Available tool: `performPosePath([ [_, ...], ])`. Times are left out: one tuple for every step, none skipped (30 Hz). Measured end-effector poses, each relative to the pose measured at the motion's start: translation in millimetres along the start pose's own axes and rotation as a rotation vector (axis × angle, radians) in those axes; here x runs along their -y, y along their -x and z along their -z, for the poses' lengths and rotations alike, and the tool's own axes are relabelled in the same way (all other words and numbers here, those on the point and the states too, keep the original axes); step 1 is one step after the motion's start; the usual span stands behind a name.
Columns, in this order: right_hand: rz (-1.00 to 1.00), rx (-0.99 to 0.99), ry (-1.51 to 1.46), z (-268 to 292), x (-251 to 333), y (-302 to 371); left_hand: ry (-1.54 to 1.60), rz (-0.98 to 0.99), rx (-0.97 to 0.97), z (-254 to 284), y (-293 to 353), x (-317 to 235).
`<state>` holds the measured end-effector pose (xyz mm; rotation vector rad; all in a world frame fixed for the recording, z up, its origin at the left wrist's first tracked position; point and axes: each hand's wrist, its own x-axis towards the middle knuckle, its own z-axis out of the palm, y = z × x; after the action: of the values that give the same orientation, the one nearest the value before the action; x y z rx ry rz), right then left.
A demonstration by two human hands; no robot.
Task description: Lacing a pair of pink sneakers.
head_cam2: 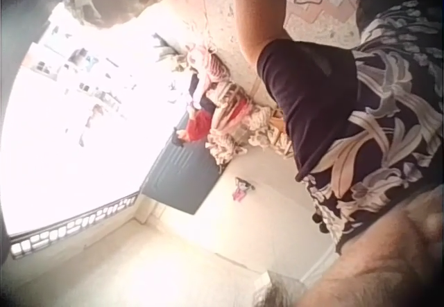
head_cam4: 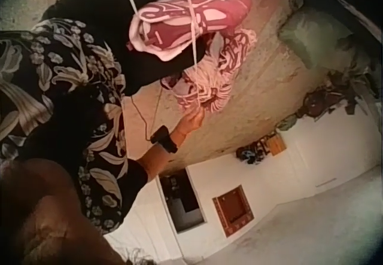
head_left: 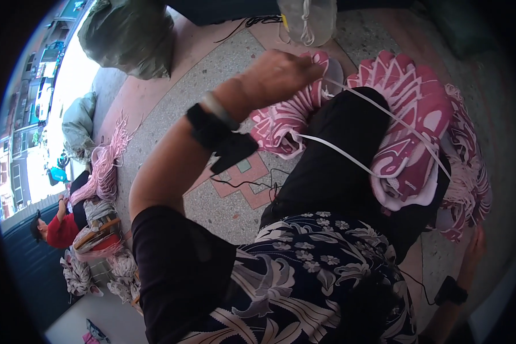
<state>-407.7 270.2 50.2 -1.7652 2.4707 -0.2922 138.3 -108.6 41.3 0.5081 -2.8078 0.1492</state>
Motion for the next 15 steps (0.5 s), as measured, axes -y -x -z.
performPosePath([
  [-0.027, -0.017, 0.018, 9, -25, 4, 0.054, 0.023, -0.031, 3, 13, 17],
  [-0.086, -0.022, 0.074, 21, -62, 18, 0.053, 0.106, 0.04, 15, 18, 29],
  [-0.153, -0.027, 0.137, 39, -90, 41, 0.001, 0.17, 0.079, 20, 34, 46],
  [-0.151, -0.043, 0.246, 56, -107, 57, -0.047, 0.314, 0.182, 31, 46, 57],
  [-0.152, -0.054, 0.355, 74, -119, 59, -0.071, 0.413, 0.223, 42, 66, 75],
  [-0.267, -0.086, 0.306, 91, -120, 59, -0.117, 0.455, 0.253, 57, 83, 91],
  [-0.272, -0.125, 0.347, 103, -103, 50, -0.361, 0.381, 0.276, 69, 128, 127],
  [-0.41, -0.088, 0.435, 130, -103, 53, -0.366, 0.457, 0.314, 82, 151, 152],
  [-0.538, -0.048, 0.503, 154, -109, 56, -0.44, 0.353, 0.225, 98, 177, 184],
  [-0.434, -0.138, 0.611, 178, -125, 67, -0.504, 0.454, 0.242, 110, 213, 228],
  [-0.327, -0.21, 0.731, 202, -136, 80, -0.497, 0.538, 0.209, 114, 215, 250],
  [-0.353, -0.277, 0.688, 221, -145, 91, -0.503, 0.439, 0.066, 140, 230, 276],
  [-0.361, -0.337, 0.634, 237, -149, 90, -0.513, 0.352, -0.061, 160, 237, 294],
  [-0.406, -0.36, 0.683, 277, -149, 100, -0.475, 0.327, -0.085, 136, 206, 293],
  [-0.439, -0.385, 0.713, 310, -152, 106, -0.36, 0.363, -0.084, 126, 189, 296],
])
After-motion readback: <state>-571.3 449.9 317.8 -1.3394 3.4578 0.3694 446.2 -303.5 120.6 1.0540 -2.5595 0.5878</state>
